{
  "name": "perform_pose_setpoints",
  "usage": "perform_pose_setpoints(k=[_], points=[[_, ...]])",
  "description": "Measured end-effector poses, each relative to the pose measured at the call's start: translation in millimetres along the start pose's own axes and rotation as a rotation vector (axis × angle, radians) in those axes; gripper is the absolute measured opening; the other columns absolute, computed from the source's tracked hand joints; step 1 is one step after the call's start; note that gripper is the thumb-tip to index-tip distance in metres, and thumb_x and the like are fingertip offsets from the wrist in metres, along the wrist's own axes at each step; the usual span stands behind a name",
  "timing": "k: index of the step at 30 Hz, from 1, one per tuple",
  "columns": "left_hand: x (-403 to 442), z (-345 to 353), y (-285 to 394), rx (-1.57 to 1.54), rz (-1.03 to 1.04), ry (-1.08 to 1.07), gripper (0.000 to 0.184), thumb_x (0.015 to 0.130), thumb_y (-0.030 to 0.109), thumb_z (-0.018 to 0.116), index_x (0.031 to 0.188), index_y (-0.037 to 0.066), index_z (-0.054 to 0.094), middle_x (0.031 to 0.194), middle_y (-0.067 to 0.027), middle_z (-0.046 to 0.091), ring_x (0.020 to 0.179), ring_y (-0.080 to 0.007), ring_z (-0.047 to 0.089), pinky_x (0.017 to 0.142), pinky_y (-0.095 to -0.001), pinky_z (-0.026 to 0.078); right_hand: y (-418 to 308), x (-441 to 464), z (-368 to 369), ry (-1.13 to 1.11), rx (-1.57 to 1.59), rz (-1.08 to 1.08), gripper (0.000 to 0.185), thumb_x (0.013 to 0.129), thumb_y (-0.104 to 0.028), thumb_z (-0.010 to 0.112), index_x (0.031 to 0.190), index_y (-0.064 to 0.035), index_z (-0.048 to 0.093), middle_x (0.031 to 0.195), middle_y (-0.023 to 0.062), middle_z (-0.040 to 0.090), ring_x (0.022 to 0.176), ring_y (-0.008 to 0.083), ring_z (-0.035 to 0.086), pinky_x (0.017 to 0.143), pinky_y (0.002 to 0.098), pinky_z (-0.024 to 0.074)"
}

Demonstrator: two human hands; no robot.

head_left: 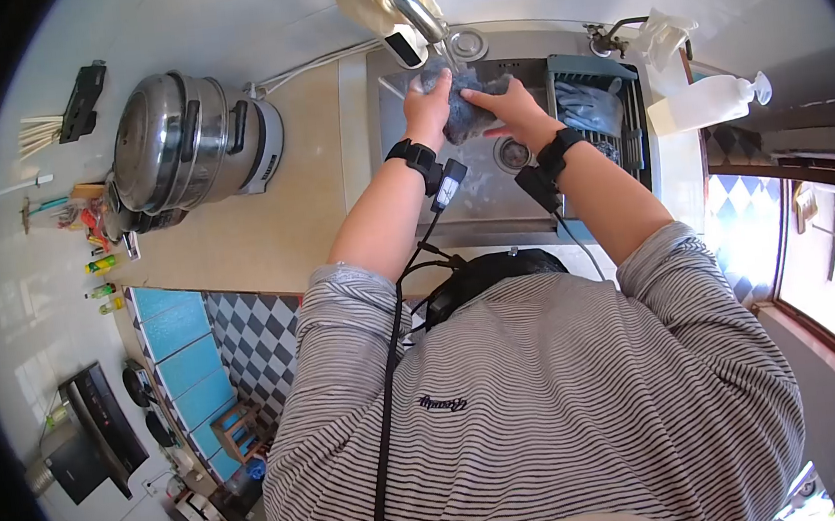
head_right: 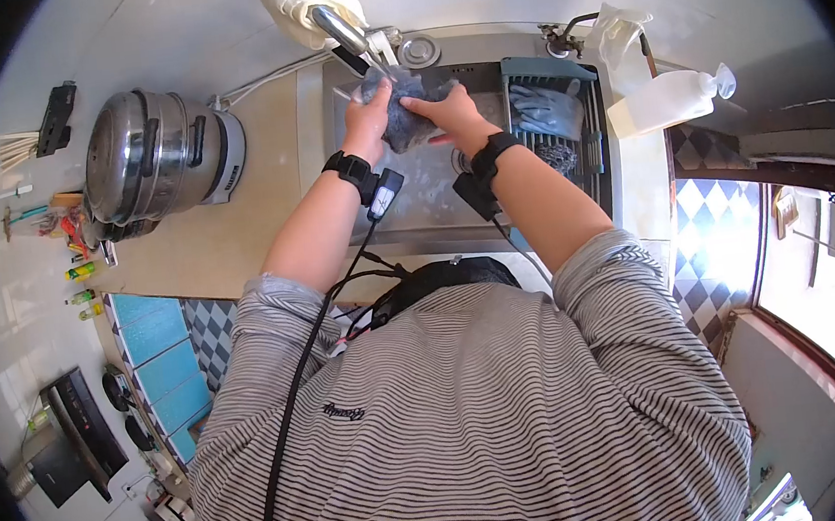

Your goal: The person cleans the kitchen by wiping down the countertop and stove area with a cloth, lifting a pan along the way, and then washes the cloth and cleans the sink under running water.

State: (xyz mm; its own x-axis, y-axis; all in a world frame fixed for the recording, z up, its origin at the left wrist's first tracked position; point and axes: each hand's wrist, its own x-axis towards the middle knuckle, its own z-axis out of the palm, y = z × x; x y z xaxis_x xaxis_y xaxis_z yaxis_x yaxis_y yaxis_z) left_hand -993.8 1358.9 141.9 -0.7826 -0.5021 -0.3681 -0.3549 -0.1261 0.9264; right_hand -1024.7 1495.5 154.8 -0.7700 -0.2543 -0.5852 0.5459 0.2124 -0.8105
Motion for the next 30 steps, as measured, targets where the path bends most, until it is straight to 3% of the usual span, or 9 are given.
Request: perform_pose_setpoints(k=[7,9,14,17,19,20,22,27,30], points=[[-2.2,-3.5,4.5,-0.180,-0.158,-0.052,0.038,0.085,0.031,0.059,0.111,0.003,0.053,0.100,-0.0075,0.060,0.088,-0.0160,0.057,0.077,-0.0304,0.045,7.6,10.1,2.1,-0.463,0.229,0.067,0.055,0.074,-0.034,0.070,0.117,-0.0061,0.048,0.111,0.0132,0.056,0.094,0.0246,0.058,0.067,0.0419,0.0537],[4.6,-8.2,-4.5,-0.081,-0.122,-0.039,0.038,0.085,0.032,0.058,0.109,0.002,0.055,0.098,-0.0087,0.060,0.088,-0.0169,0.057,0.075,-0.0309,0.046,3.4,20.2,3.1,-0.232,-0.235,-0.058,0.041,0.080,-0.034,0.064,0.105,-0.0031,0.056,0.095,0.0091,0.062,0.084,0.0230,0.061,0.067,0.0368,0.0518],[19.1,-16.0,-42.8,0.064,0.022,0.040,0.046,0.085,0.036,0.055,0.115,0.001,0.050,0.100,-0.0106,0.058,0.086,-0.0197,0.057,0.073,-0.0342,0.047,5.1,35.7,17.7,0.028,-0.605,-0.420,0.031,0.078,-0.029,0.064,0.092,-0.0014,0.062,0.079,0.0142,0.064,0.077,0.0263,0.062,0.068,0.0342,0.0470],[21.8,-17.3,-42.0,-0.076,-0.100,0.060,0.050,0.087,0.038,0.051,0.122,0.004,0.042,0.112,-0.0128,0.053,0.094,-0.0233,0.054,0.079,-0.0424,0.047,2.6,27.0,20.1,0.058,-0.624,-0.447,0.030,0.076,-0.028,0.064,0.089,-0.0015,0.061,0.080,0.0182,0.063,0.080,0.0302,0.061,0.071,0.0370,0.0464],[-13.1,-12.2,9.7,-0.185,-0.563,0.043,0.052,0.088,0.040,0.048,0.127,0.007,0.037,0.120,-0.0147,0.047,0.105,-0.0267,0.049,0.086,-0.0525,0.043,6.6,24.0,21.4,0.046,-0.588,-0.457,0.030,0.075,-0.030,0.063,0.087,-0.0020,0.061,0.081,0.0202,0.063,0.083,0.0325,0.061,0.073,0.0398,0.0468],[-13.3,-11.9,10.6,-0.186,-0.563,0.043,0.052,0.088,0.040,0.048,0.127,0.007,0.037,0.120,-0.0147,0.047,0.105,-0.0267,0.049,0.086,-0.0525,0.043,8.4,22.0,21.9,0.037,-0.515,-0.476,0.032,0.075,-0.030,0.063,0.088,-0.0014,0.060,0.083,0.0207,0.063,0.084,0.0332,0.061,0.073,0.0401,0.0468],[-12.8,-11.0,8.8,-0.644,-0.772,-0.138,0.049,0.089,0.044,0.044,0.126,0.011,0.040,0.123,-0.0148,0.045,0.113,-0.0283,0.044,0.089,-0.0591,0.037,11.8,17.8,23.3,0.030,-0.445,-0.490,0.033,0.075,-0.030,0.063,0.090,-0.0008,0.059,0.084,0.0213,0.063,0.085,0.0338,0.061,0.074,0.0403,0.0468],[16.6,-16.4,-12.7,-0.701,-0.611,-0.458,0.035,0.089,0.040,0.048,0.111,0.013,0.052,0.107,-0.0098,0.057,0.100,-0.0261,0.055,0.084,-0.0509,0.044,14.9,1.9,30.1,0.027,-0.381,-0.509,0.048,0.076,-0.038,0.062,0.097,0.0046,0.054,0.093,0.0254,0.061,0.089,0.0377,0.059,0.077,0.0394,0.0464],[30.5,-11.1,-33.0,-0.604,-0.389,-0.333,0.014,0.081,0.012,0.056,0.094,0.006,0.057,0.087,-0.0089,0.061,0.075,-0.0237,0.062,0.066,-0.0362,0.051,11.3,-2.1,30.6,0.081,-0.355,-0.475,0.058,0.079,-0.047,0.056,0.098,0.0077,0.054,0.093,0.0274,0.060,0.092,0.0390,0.058,0.080,0.0394,0.0453]])
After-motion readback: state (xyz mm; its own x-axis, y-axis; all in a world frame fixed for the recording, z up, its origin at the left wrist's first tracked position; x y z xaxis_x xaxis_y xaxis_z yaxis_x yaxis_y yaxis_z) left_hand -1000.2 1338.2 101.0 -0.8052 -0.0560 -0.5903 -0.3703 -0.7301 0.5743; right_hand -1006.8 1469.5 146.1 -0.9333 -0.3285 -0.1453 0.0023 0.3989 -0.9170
